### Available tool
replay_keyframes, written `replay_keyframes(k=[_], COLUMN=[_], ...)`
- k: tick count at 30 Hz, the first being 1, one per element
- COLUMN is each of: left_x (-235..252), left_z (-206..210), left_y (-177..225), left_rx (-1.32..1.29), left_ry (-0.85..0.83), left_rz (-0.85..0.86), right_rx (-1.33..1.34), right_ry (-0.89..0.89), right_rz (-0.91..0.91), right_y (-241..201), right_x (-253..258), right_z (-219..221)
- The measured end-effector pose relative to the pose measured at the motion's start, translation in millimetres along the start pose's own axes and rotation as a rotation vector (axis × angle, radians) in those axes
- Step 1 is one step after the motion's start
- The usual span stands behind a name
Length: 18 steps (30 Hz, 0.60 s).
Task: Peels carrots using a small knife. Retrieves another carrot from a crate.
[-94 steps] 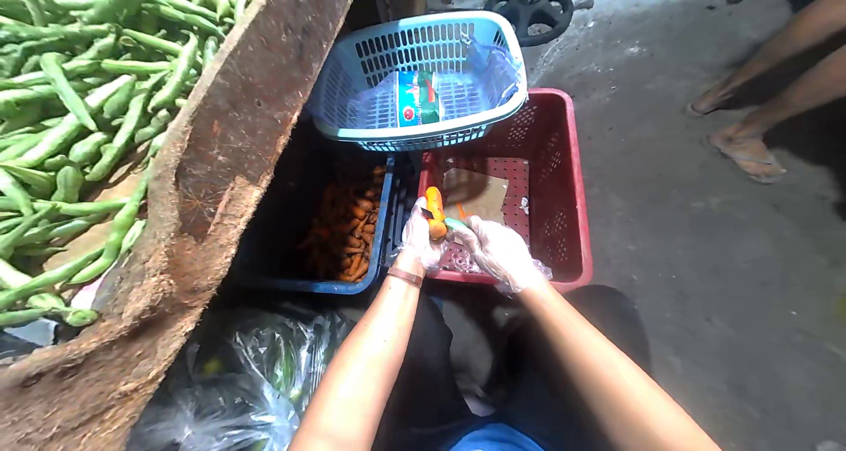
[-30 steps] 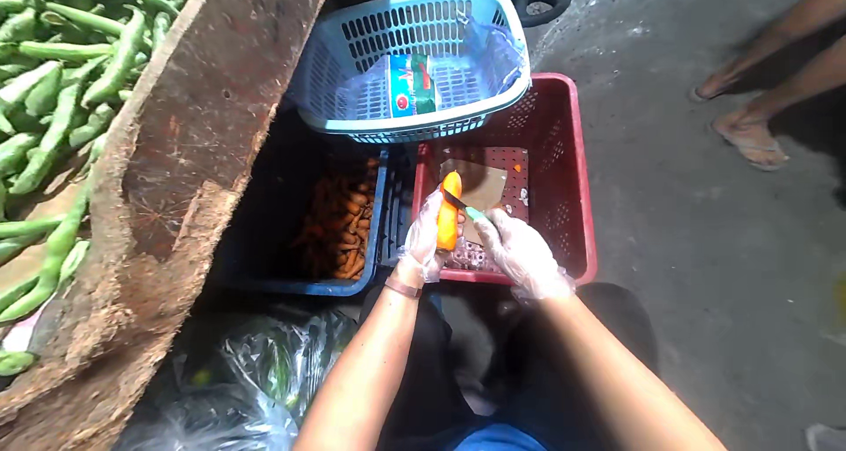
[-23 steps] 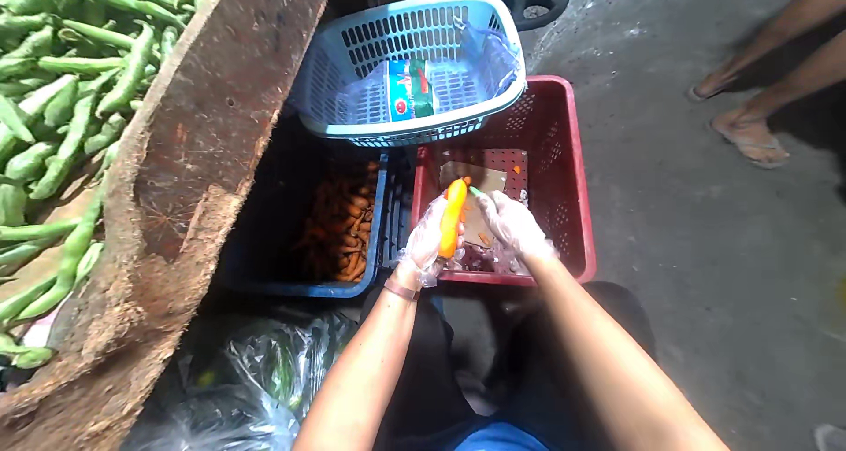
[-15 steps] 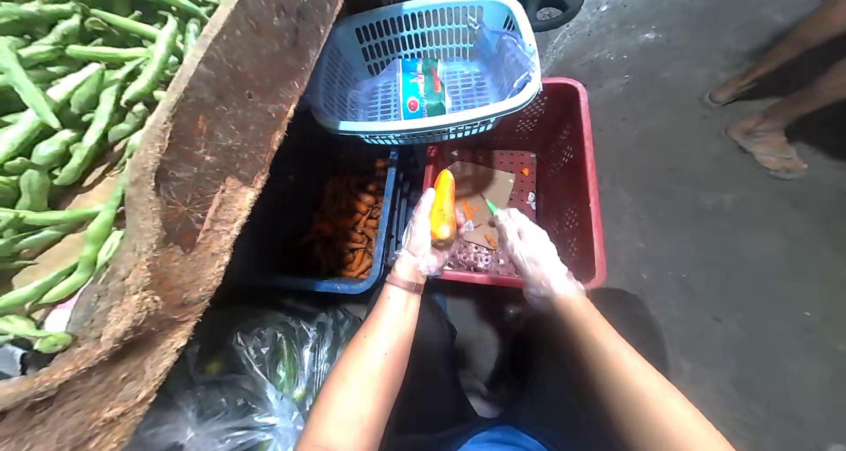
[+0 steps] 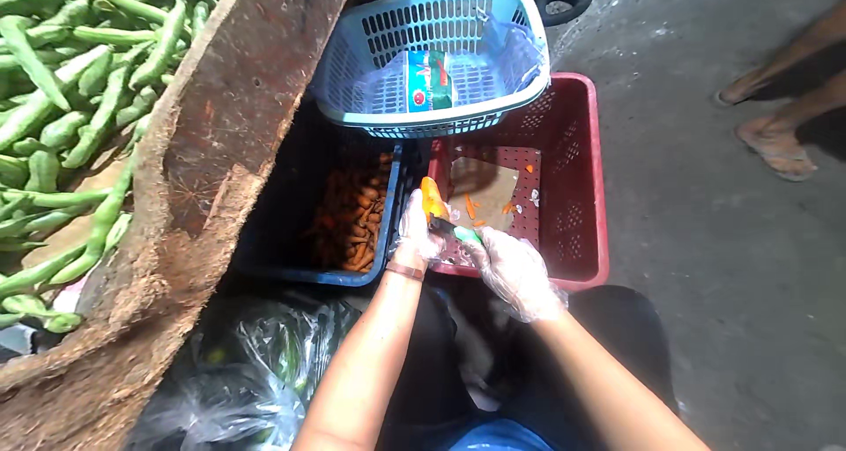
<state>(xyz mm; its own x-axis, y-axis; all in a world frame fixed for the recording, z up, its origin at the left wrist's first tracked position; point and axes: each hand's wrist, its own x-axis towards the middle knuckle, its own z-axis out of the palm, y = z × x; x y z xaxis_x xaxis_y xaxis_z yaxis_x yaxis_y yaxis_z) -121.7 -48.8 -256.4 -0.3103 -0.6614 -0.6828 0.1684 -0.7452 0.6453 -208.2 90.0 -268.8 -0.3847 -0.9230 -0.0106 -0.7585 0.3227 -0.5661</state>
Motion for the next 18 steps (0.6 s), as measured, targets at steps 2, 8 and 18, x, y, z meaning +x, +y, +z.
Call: replay_keyframes(k=[2,8,18], left_x=[0.7,-4.2,-10.6], left_z=[-1.5,0.2,0.3], left_y=[-1.4,0.5,-2.6], left_rx=[-0.016,-0.058,0.048], left_ry=[0.024,0.059,-0.109], left_rz=[-0.011,-0.004,0.033], right_rx=[-0.015,-0.084,0.143], right_ry=[0.022,0.065,-0.212], right_rz=[-0.011,-0.037,0.236], right_y=[0.2,-1.2,27.2], right_x=[0.5,-7.3,15.5], right_z=[1.0,-4.6,-31.1])
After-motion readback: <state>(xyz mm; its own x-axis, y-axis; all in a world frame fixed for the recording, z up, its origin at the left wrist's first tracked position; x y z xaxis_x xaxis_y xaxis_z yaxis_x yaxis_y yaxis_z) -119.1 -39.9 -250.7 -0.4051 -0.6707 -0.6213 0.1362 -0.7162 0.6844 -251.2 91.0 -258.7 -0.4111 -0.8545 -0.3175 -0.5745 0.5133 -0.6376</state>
